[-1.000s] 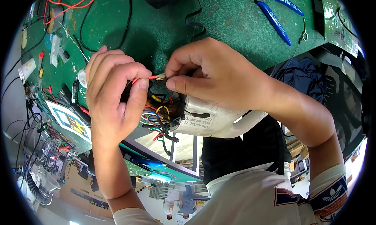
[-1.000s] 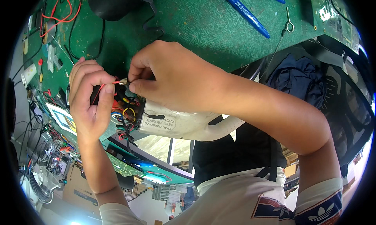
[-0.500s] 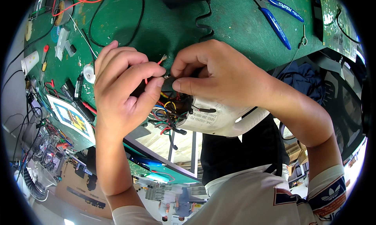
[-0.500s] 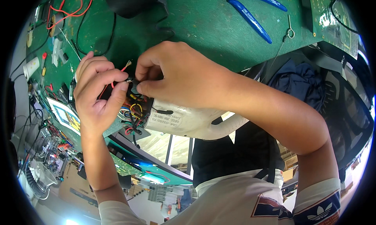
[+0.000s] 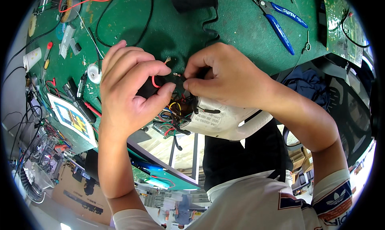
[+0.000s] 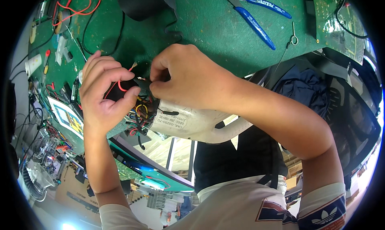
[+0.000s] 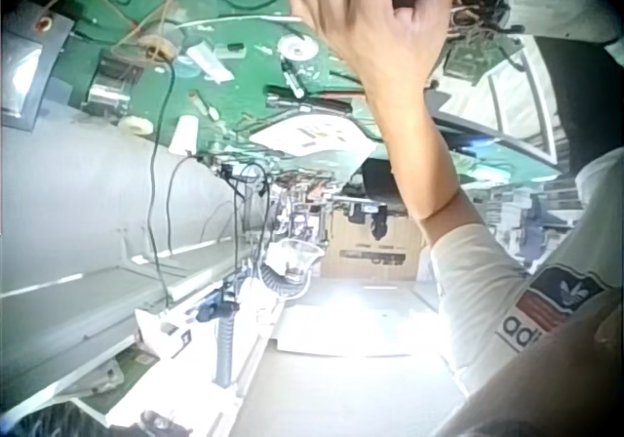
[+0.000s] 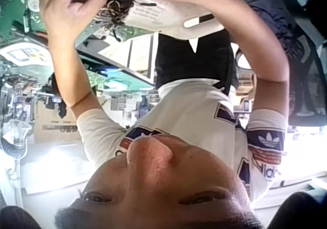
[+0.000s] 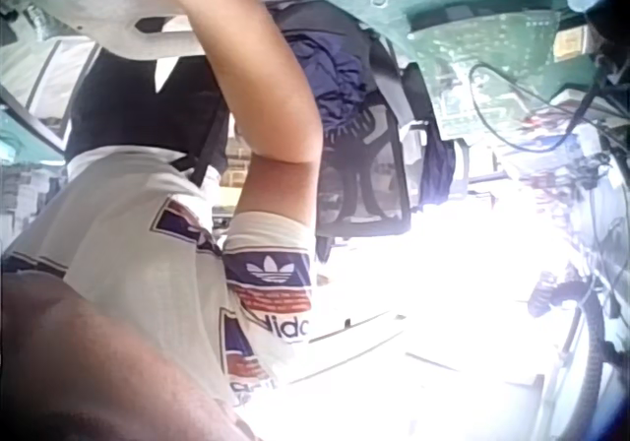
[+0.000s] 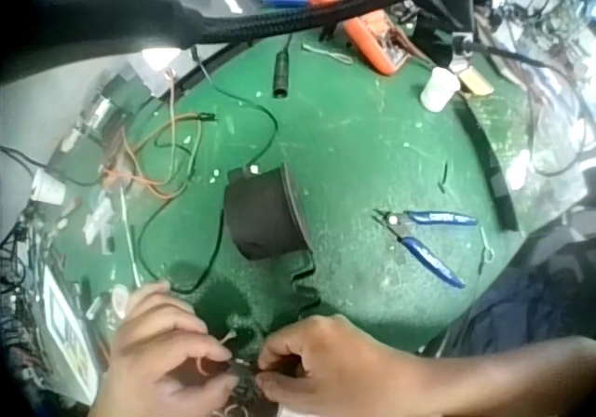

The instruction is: The person twists wires together on a disassembled white electronic device, applies a soldering iron to the connections, and uses wire cutters to trim excess wire at a repair bench.

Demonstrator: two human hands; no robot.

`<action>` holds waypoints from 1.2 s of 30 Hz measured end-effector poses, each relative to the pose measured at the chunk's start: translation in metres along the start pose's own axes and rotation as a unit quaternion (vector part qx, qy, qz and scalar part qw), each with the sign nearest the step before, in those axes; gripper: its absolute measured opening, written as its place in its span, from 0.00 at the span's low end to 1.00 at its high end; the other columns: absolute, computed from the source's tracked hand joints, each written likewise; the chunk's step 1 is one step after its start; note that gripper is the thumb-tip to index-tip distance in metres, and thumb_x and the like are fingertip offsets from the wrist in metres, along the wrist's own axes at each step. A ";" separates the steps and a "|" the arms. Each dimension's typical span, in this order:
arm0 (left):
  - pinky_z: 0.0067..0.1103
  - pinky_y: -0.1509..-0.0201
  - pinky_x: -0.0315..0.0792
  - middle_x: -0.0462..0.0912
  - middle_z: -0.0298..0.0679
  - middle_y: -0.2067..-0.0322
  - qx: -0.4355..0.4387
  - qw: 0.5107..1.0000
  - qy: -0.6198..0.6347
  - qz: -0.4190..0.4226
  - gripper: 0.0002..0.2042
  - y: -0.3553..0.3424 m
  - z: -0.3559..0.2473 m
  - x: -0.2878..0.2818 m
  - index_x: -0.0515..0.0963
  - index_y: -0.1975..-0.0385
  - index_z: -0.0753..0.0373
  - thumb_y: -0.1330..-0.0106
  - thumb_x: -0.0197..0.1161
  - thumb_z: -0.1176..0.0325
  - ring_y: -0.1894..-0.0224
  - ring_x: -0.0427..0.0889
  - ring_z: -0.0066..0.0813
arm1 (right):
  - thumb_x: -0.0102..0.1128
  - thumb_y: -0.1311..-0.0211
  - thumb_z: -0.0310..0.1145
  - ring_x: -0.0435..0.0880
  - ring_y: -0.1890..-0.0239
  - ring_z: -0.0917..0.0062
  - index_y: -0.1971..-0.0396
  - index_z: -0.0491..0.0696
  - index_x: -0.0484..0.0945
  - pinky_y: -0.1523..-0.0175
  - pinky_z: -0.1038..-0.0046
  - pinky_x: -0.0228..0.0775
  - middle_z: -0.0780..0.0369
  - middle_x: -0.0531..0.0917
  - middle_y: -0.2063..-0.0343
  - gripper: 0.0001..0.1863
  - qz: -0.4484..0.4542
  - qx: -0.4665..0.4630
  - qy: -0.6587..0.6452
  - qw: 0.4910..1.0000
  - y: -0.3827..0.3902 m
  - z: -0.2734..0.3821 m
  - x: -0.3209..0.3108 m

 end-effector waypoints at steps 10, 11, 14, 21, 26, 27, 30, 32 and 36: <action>0.44 0.36 0.70 0.81 0.36 0.67 0.004 1.000 0.003 -0.008 0.18 0.001 0.001 0.000 0.82 0.68 0.58 0.62 0.80 0.68 0.60 0.82 0.39 | 0.68 0.43 0.29 0.85 0.74 0.69 0.66 0.38 0.84 0.65 0.69 0.76 0.53 0.86 0.73 0.09 -0.038 -0.035 -0.062 0.997 0.007 -0.001 0.002; 0.45 0.35 0.70 0.81 0.38 0.67 0.004 1.000 0.003 -0.003 0.20 0.003 0.002 0.000 0.82 0.67 0.59 0.62 0.81 0.68 0.59 0.82 0.41 | 0.68 0.42 0.29 0.84 0.76 0.72 0.65 0.39 0.84 0.67 0.70 0.75 0.54 0.86 0.74 0.09 -0.043 -0.034 -0.069 0.996 0.009 0.001 0.002; 0.46 0.34 0.69 0.82 0.40 0.66 0.005 1.000 0.006 0.003 0.21 0.004 0.002 -0.001 0.82 0.66 0.61 0.62 0.82 0.63 0.58 0.82 0.42 | 0.69 0.39 0.29 0.80 0.79 0.80 0.63 0.40 0.83 0.72 0.74 0.70 0.59 0.84 0.76 0.09 -0.059 -0.040 -0.067 0.995 0.011 0.011 -0.002; 0.43 0.35 0.70 0.82 0.36 0.68 0.004 1.000 0.000 -0.011 0.19 0.004 0.003 -0.001 0.84 0.67 0.59 0.57 0.82 0.58 0.58 0.82 0.41 | 0.61 0.27 0.24 0.76 0.75 0.89 0.51 0.40 0.75 0.72 0.85 0.65 0.61 0.84 0.64 0.09 -0.184 -0.255 -0.071 0.946 0.007 0.035 -0.024; 0.46 0.33 0.68 0.82 0.40 0.67 0.003 1.000 -0.003 -0.007 0.23 0.007 0.003 -0.002 0.83 0.65 0.62 0.53 0.79 0.51 0.58 0.83 0.43 | 0.54 0.24 0.25 0.84 0.70 0.83 0.54 0.41 0.74 0.64 0.82 0.74 0.60 0.84 0.61 0.05 -0.177 -0.246 -0.171 0.938 0.015 0.037 -0.021; 0.47 0.33 0.68 0.82 0.40 0.67 0.000 1.000 0.001 -0.004 0.23 0.006 0.003 -0.002 0.83 0.65 0.62 0.53 0.79 0.50 0.58 0.83 0.43 | 0.54 0.25 0.23 0.86 0.67 0.82 0.54 0.40 0.74 0.62 0.82 0.76 0.60 0.84 0.60 0.05 -0.148 -0.221 -0.187 0.946 0.018 0.031 -0.013; 0.46 0.33 0.67 0.82 0.40 0.67 -0.002 1.000 0.013 -0.002 0.24 0.006 0.002 -0.002 0.82 0.66 0.63 0.53 0.79 0.49 0.58 0.83 0.44 | 0.59 0.32 0.18 0.87 0.62 0.82 0.55 0.37 0.74 0.58 0.80 0.80 0.61 0.83 0.65 0.08 -0.122 -0.199 -0.197 0.952 0.019 0.021 0.005; 0.46 0.33 0.67 0.81 0.41 0.67 0.001 1.000 0.015 -0.001 0.23 0.005 0.001 -0.004 0.82 0.66 0.63 0.52 0.78 0.51 0.58 0.82 0.44 | 0.57 0.31 0.15 0.88 0.56 0.77 0.52 0.36 0.73 0.51 0.76 0.82 0.56 0.84 0.58 0.10 -0.107 -0.224 -0.160 0.956 0.017 0.021 0.004; 0.45 0.33 0.66 0.81 0.42 0.66 0.002 1.000 0.009 -0.001 0.16 0.005 0.001 -0.003 0.81 0.67 0.65 0.45 0.74 0.58 0.58 0.82 0.44 | 0.66 0.40 0.18 0.89 0.64 0.80 0.59 0.38 0.82 0.57 0.77 0.82 0.59 0.87 0.65 0.10 -0.143 -0.279 -0.133 0.940 0.004 0.014 0.009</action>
Point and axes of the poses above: each hand's wrist, its own y-axis away from the middle knuckle, its own x-axis out of the palm, z = x × y, the point moved 1 cm from there along -y, towards the middle knuckle
